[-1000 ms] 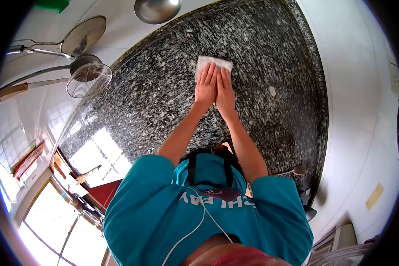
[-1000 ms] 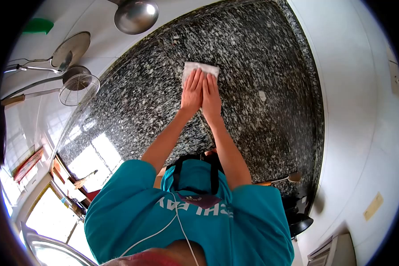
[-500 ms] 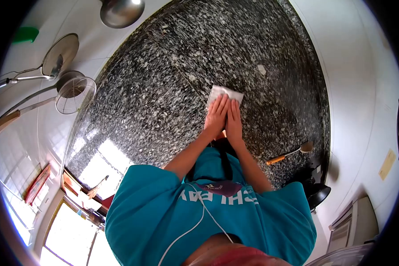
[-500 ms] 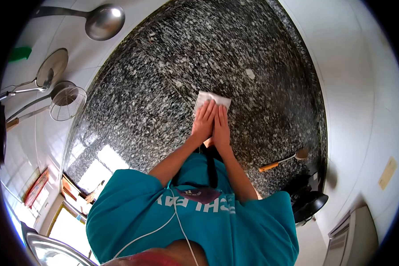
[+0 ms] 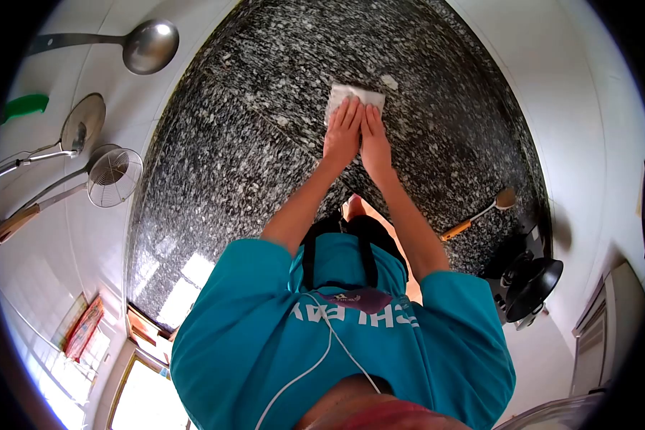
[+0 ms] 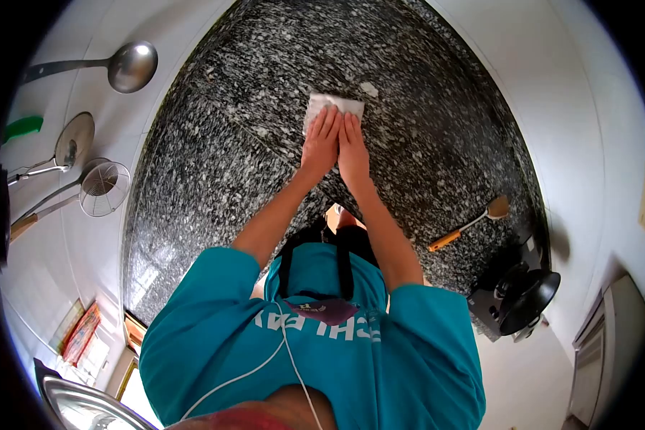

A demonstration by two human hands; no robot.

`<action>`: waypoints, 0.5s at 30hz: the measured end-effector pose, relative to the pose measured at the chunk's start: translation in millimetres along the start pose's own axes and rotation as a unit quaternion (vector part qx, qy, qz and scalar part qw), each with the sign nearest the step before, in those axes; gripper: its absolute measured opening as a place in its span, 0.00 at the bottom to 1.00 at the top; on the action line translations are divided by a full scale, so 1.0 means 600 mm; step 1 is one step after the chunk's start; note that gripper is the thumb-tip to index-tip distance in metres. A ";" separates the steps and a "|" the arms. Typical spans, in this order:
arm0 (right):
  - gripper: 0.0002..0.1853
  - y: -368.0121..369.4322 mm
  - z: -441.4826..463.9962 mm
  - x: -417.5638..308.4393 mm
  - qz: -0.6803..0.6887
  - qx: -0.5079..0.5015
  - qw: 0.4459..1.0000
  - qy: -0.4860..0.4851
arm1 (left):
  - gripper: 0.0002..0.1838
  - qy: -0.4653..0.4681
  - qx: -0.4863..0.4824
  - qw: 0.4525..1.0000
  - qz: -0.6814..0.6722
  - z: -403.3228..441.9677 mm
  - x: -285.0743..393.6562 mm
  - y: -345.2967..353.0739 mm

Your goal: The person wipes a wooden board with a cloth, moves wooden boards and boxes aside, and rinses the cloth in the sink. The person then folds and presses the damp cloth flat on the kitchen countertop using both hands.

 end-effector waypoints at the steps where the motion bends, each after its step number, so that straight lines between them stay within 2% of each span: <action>1: 0.30 -0.002 -0.036 -0.004 0.002 -0.001 1.000 0.004 | 0.34 -0.006 -0.024 1.000 0.007 -0.031 0.013 0.006; 3: 0.33 -0.013 -0.108 -0.009 0.064 -0.023 0.997 0.026 | 0.35 -0.009 -0.051 0.999 0.015 -0.095 0.040 0.021; 5: 0.30 -0.043 -0.191 -0.019 0.052 -0.039 0.998 0.019 | 0.35 0.010 -0.099 0.995 -0.005 -0.171 0.068 0.045; 8: 0.30 -0.045 -0.268 -0.020 0.048 -0.033 0.998 0.036 | 0.35 0.040 -0.081 0.991 -0.099 -0.218 0.108 0.038; 13: 0.29 -0.030 -0.216 -0.008 0.061 -0.007 0.997 0.041 | 0.32 0.068 -0.145 0.987 -0.005 -0.156 0.083 0.038; 15: 0.28 -0.002 -0.172 0.013 0.087 0.017 0.991 0.097 | 0.31 0.099 -0.078 0.992 -0.013 -0.103 0.085 0.044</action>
Point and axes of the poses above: each hand's wrist, its own z-axis towards the middle knuckle, its own y-axis out of the palm, x = y × z, the point moved 4 cm from there along z, towards the middle knuckle, and after that the axes turned 14 degrees about -z, right-handed, at the moved point
